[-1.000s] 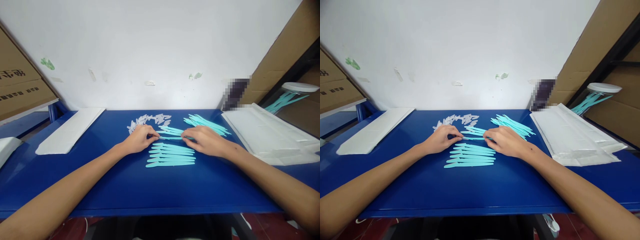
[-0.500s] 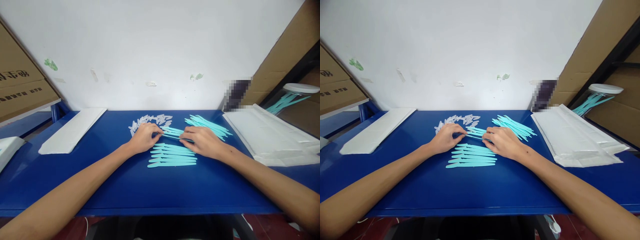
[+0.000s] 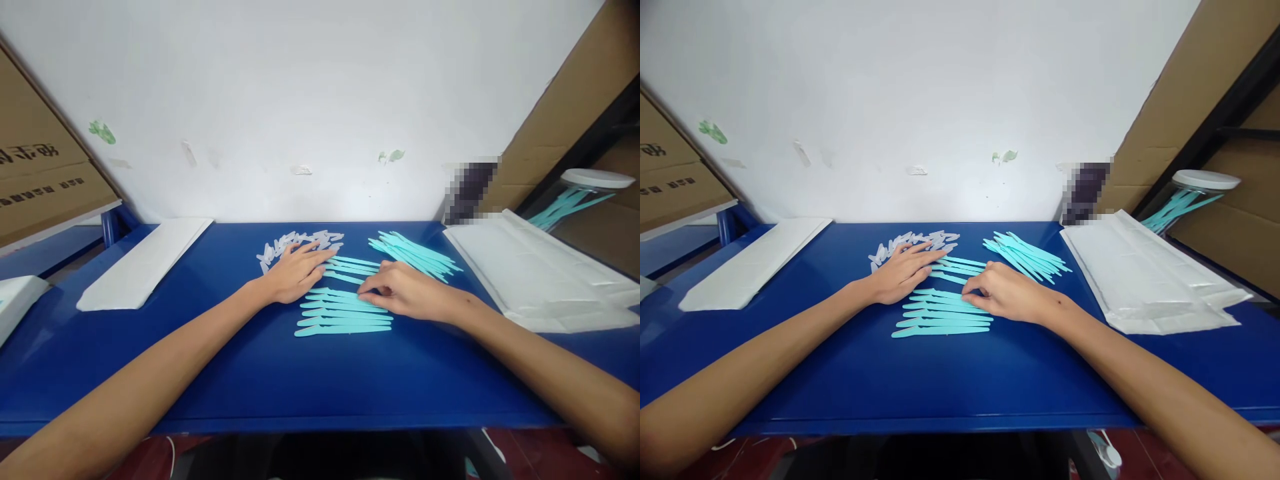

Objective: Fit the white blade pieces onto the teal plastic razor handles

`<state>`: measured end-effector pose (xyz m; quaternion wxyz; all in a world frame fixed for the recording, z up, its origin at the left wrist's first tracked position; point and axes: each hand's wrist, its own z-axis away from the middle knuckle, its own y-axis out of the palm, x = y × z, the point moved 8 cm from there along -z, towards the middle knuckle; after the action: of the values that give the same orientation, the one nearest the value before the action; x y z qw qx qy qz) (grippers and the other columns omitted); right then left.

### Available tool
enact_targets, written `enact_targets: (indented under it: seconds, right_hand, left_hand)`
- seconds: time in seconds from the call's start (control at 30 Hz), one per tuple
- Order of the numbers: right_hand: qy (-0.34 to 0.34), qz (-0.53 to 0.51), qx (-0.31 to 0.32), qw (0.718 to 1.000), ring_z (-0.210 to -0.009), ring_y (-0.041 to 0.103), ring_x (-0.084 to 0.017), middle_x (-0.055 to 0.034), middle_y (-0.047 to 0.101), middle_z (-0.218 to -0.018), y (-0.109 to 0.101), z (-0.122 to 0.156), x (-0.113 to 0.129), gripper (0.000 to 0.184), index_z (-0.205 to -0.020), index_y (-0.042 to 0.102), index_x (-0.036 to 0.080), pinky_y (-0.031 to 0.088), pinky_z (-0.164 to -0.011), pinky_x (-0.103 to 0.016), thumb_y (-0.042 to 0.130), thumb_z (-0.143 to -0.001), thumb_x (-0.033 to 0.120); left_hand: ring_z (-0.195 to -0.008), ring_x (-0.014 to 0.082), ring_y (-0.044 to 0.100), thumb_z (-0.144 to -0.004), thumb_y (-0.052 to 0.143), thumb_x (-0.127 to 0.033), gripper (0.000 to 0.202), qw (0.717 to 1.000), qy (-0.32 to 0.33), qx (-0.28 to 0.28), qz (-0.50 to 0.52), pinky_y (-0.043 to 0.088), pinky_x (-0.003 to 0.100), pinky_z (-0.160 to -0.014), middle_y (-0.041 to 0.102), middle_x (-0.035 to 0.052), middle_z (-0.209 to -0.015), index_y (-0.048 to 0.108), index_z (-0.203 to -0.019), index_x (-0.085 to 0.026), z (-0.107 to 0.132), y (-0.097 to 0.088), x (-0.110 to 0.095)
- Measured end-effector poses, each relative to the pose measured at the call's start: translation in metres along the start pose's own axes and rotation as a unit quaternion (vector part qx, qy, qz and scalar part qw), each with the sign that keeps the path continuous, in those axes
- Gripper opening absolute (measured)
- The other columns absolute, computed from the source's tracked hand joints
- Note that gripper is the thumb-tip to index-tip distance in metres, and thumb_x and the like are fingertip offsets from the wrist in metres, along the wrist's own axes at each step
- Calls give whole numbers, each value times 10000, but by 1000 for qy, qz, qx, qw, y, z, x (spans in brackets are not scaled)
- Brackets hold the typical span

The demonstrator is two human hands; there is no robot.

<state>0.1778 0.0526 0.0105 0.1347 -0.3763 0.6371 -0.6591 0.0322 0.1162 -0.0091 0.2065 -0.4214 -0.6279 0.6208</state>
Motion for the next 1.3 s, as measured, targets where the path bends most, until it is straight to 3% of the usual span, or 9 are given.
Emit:
enact_targets:
  seconds: [0.1, 0.23, 0.37, 0.57, 0.73, 0.97, 1.07, 1.2, 1.3]
  right_hand:
    - [-20, -8, -4, 1000, -674, 639, -155, -46, 737, -833, -2, 1, 0, 305, -947, 764, 203, 436, -682, -285, 482, -994, 308]
    - [12, 86, -14, 996, -602, 577, -141, -62, 689, -836, -3, 2, -7, 268, -960, 771, 179, 373, -566, -276, 519, -951, 269]
    - [22, 137, -7, 990, -617, 587, -144, -50, 694, -841, -3, 3, -12, 249, -961, 753, 185, 346, -561, -276, 507, -948, 224]
    - [9, 194, 12, 981, -634, 612, -171, -50, 704, -742, -3, 2, -8, 273, -820, 689, 193, 315, -581, -283, 460, -970, 188]
    - [55, 178, 18, 982, -474, 479, -133, -17, 630, -604, -2, 2, -12, 193, -789, 651, 185, 257, -518, -289, 496, -897, 144]
    - [29, 126, -27, 991, -627, 525, -138, -47, 652, -874, -6, 6, -15, 145, -841, 596, 192, 314, -570, -275, 471, -914, 207]
    - [34, 116, -25, 992, -592, 496, -135, -17, 645, -805, -9, 7, -15, 120, -859, 569, 204, 304, -577, -277, 465, -917, 206]
    - [43, 98, -13, 994, -501, 430, -129, 30, 594, -635, -10, 7, -13, 133, -925, 580, 214, 285, -557, -278, 448, -944, 222]
    - [33, 94, -14, 995, -553, 507, -139, 8, 642, -696, -10, 7, -12, 186, -963, 607, 212, 300, -575, -279, 425, -977, 244]
  left_hand:
    - [-1453, 287, 332, -1069, 213, -370, 494, 999, -18, -39, -16, 180, 551, -1152, 505, 62, -1507, 414, -1507, -264, 4, -8, 5]
    - [-1263, 276, 517, -1047, 283, -302, 444, 994, -44, -72, -63, 290, 497, -1064, 641, 109, -1326, 562, -1376, -199, 14, -24, 19]
    - [-1114, 280, 580, -995, 364, -205, 382, 987, -43, -43, -149, 342, 458, -970, 693, 125, -1161, 676, -1213, -170, 20, -30, 28]
    - [-967, 273, 617, -983, 400, -200, 343, 980, -8, -25, -198, 387, 421, -889, 706, 126, -970, 732, -1059, -161, 23, -31, 16]
    - [-840, 214, 656, -927, 466, -171, 297, 993, 3, 7, -119, 448, 350, -796, 724, 75, -945, 761, -934, -201, 27, -32, 11]
    - [-870, 191, 646, -944, 596, -363, 205, 999, -1, 25, 37, 465, 298, -774, 703, 43, -961, 761, -958, -242, 29, -33, 12]
    - [-865, 183, 621, -919, 630, -414, 220, 994, -22, 41, 104, 461, 270, -717, 692, 44, -977, 732, -959, -224, 27, -26, 8]
    - [-712, 155, 572, -873, 675, -449, 258, 980, -71, 57, 178, 408, 251, -583, 680, 24, -834, 698, -903, -193, 24, -16, 6]
    - [-670, 148, 542, -872, 663, -448, 258, 980, -88, 40, 177, 391, 259, -574, 660, 14, -772, 706, -878, -193, 22, -14, 6]
